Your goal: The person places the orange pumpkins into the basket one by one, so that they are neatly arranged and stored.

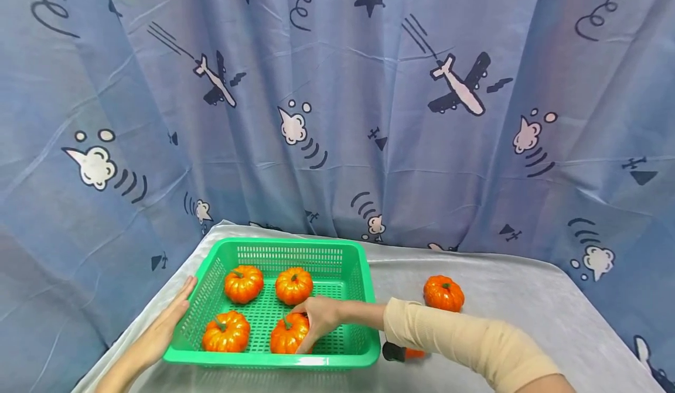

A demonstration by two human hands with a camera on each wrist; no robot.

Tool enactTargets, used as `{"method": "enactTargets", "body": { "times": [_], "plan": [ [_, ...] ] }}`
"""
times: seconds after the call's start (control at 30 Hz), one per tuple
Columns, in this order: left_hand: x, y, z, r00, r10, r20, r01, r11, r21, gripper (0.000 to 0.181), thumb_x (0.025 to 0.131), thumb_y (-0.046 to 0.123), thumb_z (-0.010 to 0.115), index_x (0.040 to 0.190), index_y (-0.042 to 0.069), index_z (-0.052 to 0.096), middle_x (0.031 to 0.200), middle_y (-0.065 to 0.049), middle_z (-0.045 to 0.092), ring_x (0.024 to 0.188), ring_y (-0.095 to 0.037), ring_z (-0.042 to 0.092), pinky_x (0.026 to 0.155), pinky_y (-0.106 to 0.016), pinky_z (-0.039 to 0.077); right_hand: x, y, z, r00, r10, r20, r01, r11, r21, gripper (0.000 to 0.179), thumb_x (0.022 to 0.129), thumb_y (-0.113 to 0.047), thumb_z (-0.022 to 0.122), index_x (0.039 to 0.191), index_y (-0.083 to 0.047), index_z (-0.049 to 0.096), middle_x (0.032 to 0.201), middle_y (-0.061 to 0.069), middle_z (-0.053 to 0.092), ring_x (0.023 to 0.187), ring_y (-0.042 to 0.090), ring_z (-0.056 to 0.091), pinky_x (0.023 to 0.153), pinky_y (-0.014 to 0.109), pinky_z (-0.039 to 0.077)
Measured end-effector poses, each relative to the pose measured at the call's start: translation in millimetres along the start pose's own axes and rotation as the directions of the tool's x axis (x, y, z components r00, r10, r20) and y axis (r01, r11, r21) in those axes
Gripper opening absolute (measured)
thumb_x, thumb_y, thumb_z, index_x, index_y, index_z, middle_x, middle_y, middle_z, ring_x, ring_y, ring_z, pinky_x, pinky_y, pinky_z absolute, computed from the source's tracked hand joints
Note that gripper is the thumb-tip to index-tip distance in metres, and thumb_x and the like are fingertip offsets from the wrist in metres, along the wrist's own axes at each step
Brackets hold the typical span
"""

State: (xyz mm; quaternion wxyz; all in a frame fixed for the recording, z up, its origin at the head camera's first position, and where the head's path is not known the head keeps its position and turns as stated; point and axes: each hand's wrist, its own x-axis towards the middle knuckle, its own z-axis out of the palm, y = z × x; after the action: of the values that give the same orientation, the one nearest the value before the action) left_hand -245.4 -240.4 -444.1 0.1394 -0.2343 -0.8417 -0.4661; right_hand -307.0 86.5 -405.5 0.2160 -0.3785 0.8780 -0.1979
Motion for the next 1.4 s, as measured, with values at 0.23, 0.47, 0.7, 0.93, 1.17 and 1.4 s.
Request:
{"method": "enactTargets", "body": {
  "times": [0.23, 0.47, 0.7, 0.93, 1.17, 1.4],
  "plan": [
    [1.0, 1.0, -1.0, 1.000, -0.016, 0.002, 0.016, 1.000, 0.010, 0.046, 0.106, 0.010, 0.022, 0.149, -0.008, 0.020, 0.153, -0.026, 0.008, 0.127, 0.023, 0.004, 0.096, 0.003, 0.007, -2.0, 10.4, -4.4, 0.997, -0.006, 0.078, 0.015, 0.994, -0.108, 0.058, 0.070, -0.020, 0.087, 0.120, -0.008, 0.059, 0.098, -0.008, 0.062, 0.085, 0.000, 0.054, 0.077, 0.014, 0.045],
    [0.3, -0.1, 0.5, 1.000, -0.014, 0.005, 0.014, 1.000, 0.003, 0.046, 0.106, 0.009, 0.022, 0.148, -0.009, 0.020, 0.154, -0.022, 0.008, 0.128, 0.022, 0.004, 0.097, 0.003, 0.008, -4.9, 4.6, -0.2, 0.996, 0.085, 0.029, -0.078, 0.979, -0.186, 0.076, 0.063, -0.020, 0.092, 0.129, -0.008, 0.055, 0.109, -0.003, 0.062, 0.099, 0.009, 0.054, 0.087, 0.020, 0.045],
    [1.4, 1.9, 0.9, 1.000, -0.001, 0.010, 0.001, 1.000, 0.001, 0.046, 0.106, 0.009, 0.023, 0.148, -0.009, 0.020, 0.154, -0.021, 0.007, 0.129, 0.022, 0.004, 0.097, 0.003, 0.008, -7.7, -0.6, 0.0, 0.993, 0.118, 0.016, -0.113, 0.974, -0.197, 0.082, 0.059, -0.016, 0.093, 0.130, -0.007, 0.054, 0.114, 0.001, 0.063, 0.105, 0.011, 0.056, 0.092, 0.021, 0.043],
    [-0.6, 1.2, -0.7, 1.000, -0.006, 0.013, 0.005, 1.000, 0.014, 0.046, 0.106, 0.008, 0.023, 0.147, -0.010, 0.018, 0.154, 0.007, 0.006, 0.128, 0.023, 0.003, 0.096, 0.004, 0.008, -22.2, -9.8, -21.2, 0.990, 0.119, 0.079, -0.118, 0.993, -0.014, 0.084, 0.066, -0.014, 0.089, 0.138, 0.001, 0.047, 0.137, 0.009, 0.054, 0.122, 0.015, 0.053, 0.098, 0.019, 0.042],
    [-0.8, -2.1, -2.0, 0.999, 0.038, 0.003, -0.038, 0.999, 0.028, 0.045, 0.105, 0.005, 0.022, 0.146, -0.013, 0.019, 0.146, 0.032, 0.005, 0.129, 0.022, 0.004, 0.097, 0.003, 0.008, -62.8, -2.6, -70.1, 0.997, -0.079, 0.000, 0.073, 0.920, 0.385, 0.072, 0.079, -0.004, 0.078, 0.141, 0.005, 0.042, 0.145, 0.018, 0.043, 0.133, 0.025, 0.042, 0.103, 0.026, 0.040],
    [0.3, -4.9, -2.3, 0.997, 0.078, 0.004, -0.078, 0.996, 0.037, 0.044, 0.104, 0.002, 0.022, 0.143, -0.017, 0.019, 0.145, 0.037, 0.006, 0.130, 0.022, 0.004, 0.097, 0.003, 0.007, -125.8, 66.1, -98.1, 0.962, -0.177, -0.208, 0.270, 0.734, 0.624, 0.072, 0.083, 0.001, 0.073, 0.144, 0.006, 0.035, 0.149, 0.021, 0.036, 0.137, 0.036, 0.032, 0.107, 0.037, 0.035]
  ]
}}
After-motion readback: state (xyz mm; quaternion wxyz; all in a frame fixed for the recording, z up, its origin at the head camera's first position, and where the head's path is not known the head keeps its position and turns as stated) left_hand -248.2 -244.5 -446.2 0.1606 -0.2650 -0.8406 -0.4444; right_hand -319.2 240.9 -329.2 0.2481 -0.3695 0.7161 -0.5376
